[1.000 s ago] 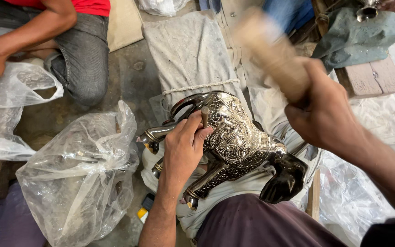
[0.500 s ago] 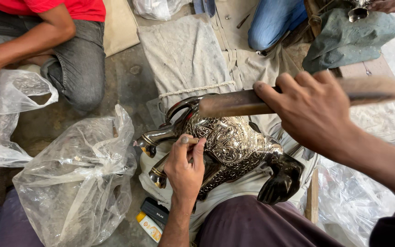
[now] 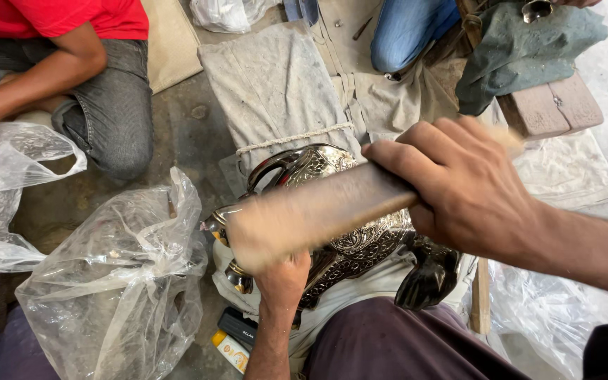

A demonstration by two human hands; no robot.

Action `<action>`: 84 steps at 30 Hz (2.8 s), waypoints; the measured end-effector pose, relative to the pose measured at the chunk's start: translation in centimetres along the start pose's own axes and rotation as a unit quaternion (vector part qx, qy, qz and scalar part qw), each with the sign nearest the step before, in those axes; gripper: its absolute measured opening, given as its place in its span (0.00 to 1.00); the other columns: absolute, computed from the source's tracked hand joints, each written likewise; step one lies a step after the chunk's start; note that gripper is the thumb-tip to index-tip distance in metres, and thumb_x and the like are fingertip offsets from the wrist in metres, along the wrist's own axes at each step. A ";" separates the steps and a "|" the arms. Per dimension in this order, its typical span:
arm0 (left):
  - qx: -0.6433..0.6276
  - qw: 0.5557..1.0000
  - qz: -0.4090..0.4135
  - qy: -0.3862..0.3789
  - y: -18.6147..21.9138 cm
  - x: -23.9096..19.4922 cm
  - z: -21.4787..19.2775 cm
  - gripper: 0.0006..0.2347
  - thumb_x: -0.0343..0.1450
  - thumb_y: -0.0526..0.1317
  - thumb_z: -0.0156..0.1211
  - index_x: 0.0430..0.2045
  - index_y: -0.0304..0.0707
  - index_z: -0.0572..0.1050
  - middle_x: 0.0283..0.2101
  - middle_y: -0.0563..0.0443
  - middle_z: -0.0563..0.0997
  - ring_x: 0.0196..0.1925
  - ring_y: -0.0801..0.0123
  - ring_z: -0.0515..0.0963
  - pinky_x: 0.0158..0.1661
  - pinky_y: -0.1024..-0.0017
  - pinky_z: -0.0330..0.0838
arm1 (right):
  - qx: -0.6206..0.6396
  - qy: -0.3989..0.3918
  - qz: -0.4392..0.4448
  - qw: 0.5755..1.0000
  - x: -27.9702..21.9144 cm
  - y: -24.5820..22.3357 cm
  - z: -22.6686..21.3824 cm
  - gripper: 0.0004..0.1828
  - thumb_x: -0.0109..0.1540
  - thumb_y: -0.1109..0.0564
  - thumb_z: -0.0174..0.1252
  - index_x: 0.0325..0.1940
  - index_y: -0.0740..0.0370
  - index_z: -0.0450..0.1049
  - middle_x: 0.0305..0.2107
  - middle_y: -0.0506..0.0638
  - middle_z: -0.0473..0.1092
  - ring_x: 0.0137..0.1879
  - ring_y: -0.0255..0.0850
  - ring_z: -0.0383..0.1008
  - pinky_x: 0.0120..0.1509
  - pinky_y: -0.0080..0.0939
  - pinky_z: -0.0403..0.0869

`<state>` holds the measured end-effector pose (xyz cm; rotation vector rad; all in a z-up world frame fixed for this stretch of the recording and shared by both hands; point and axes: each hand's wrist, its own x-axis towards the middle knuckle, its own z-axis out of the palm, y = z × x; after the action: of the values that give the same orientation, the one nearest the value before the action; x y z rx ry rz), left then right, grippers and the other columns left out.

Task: The person sits on the floor and uses a wooden mallet and a small metal chisel to repeatedly strike and emboss intricate patterns into a silver elephant figurine resting on their lap. The person adjusts the chisel position frequently to work on different areas of the figurine's body.

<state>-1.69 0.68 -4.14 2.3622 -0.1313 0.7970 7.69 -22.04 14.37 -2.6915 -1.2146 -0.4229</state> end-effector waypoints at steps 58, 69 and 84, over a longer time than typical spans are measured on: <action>-0.104 0.967 -0.206 0.112 -1.0 -12.6 0.3 0.07 0.71 0.31 0.66 0.38 0.28 0.74 0.40 0.44 0.83 0.37 0.70 0.84 0.32 0.76 0.79 | 0.623 0.014 0.646 0.441 -37.0 1.4 25.1 0.22 0.63 0.60 0.54 0.61 0.66 0.73 0.43 0.54 0.77 0.46 0.41 0.75 0.51 0.42 0.73; -0.230 0.930 -0.241 0.158 0.4 -12.7 1.0 0.10 0.76 0.29 0.62 0.47 0.25 0.68 0.45 0.41 0.80 0.43 0.68 0.83 0.42 0.74 0.80 | 0.616 0.020 0.679 0.400 -30.7 1.9 22.1 0.20 0.66 0.54 0.51 0.62 0.60 0.70 0.42 0.50 0.75 0.47 0.39 0.75 0.52 0.44 0.76; -0.188 0.959 -0.145 0.157 0.5 -9.6 3.1 0.06 0.75 0.27 0.63 0.40 0.26 0.71 0.44 0.40 0.80 0.35 0.71 0.83 0.30 0.76 0.81 | 0.745 0.087 0.519 0.411 -27.4 3.6 20.5 0.33 0.72 0.31 0.40 0.67 0.58 0.65 0.49 0.51 0.73 0.50 0.43 0.73 0.53 0.48 0.73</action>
<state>-8.05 -2.53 -11.30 1.8190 0.1794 0.8998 -3.01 -38.51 -13.85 -1.0877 0.4301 0.4427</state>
